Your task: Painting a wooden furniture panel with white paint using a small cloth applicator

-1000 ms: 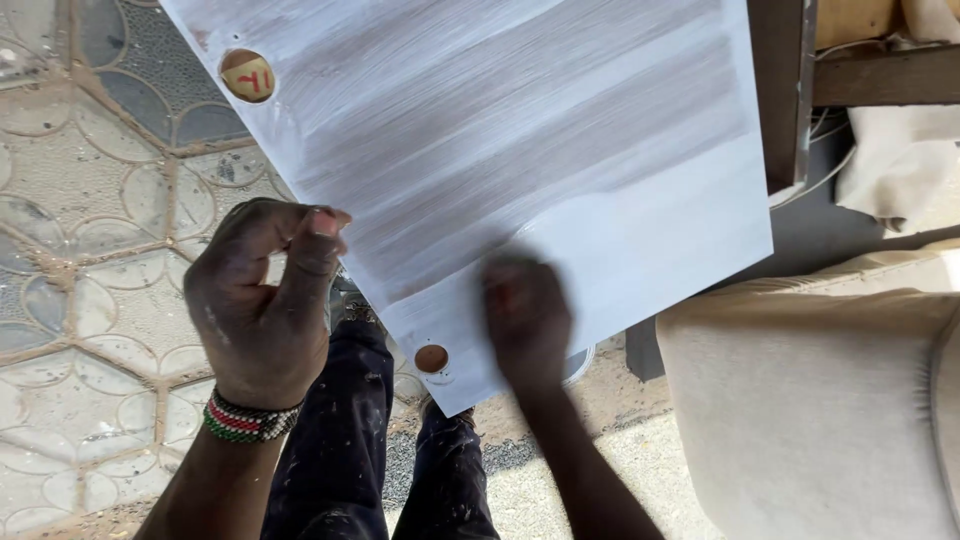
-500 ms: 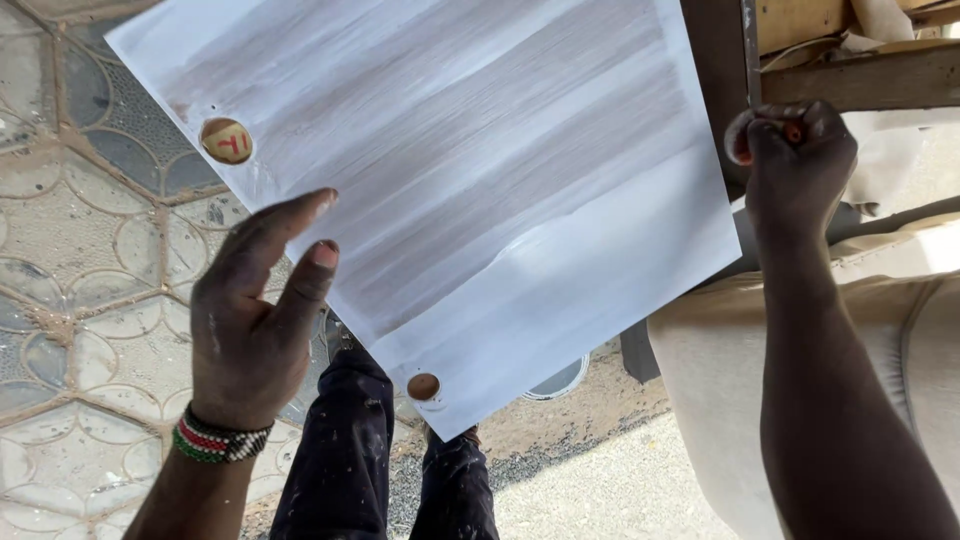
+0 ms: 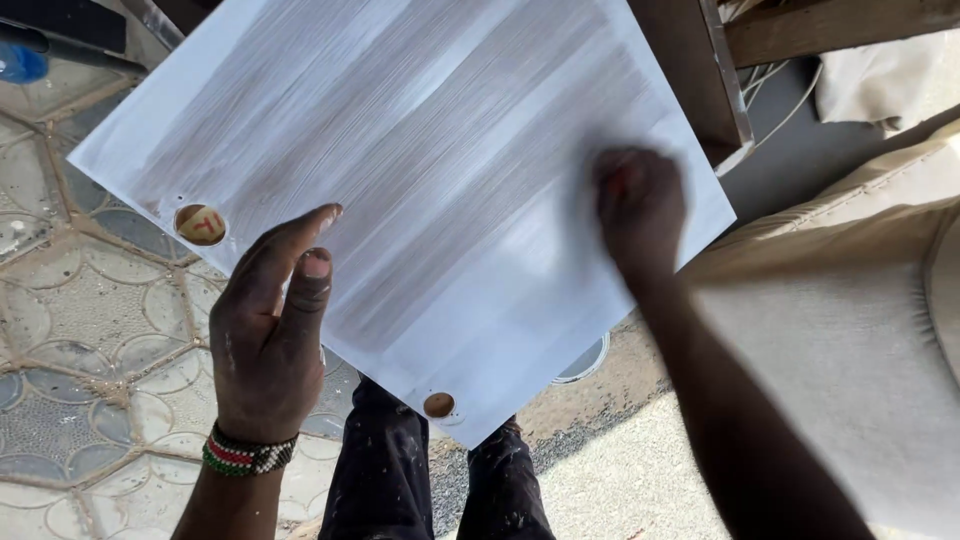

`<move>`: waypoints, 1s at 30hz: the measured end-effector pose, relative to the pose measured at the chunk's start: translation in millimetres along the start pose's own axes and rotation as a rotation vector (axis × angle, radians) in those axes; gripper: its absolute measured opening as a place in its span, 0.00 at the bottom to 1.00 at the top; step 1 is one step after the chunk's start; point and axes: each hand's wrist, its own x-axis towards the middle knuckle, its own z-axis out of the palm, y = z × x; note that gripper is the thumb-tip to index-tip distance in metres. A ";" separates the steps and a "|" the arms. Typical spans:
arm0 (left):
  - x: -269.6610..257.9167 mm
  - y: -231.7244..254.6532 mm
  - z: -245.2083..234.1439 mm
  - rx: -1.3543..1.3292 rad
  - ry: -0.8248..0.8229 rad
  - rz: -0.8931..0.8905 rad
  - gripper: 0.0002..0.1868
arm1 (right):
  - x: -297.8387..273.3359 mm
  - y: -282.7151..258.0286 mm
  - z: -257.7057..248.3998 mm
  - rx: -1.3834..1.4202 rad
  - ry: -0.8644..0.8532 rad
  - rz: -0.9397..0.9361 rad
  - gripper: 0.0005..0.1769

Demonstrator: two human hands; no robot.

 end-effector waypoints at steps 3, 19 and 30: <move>5.9 0.7 -4.7 -0.006 -0.028 -0.010 0.34 | 99.1 72.8 -56.1 0.465 0.067 0.122 0.15; 13.0 5.9 -11.0 -0.041 -0.074 -0.055 0.32 | -65.7 -111.9 63.2 -0.156 -0.104 -0.211 0.10; 0.0 -13.1 -21.4 -0.020 -0.026 -0.141 0.34 | -25.0 -134.6 50.6 0.156 -0.005 0.321 0.31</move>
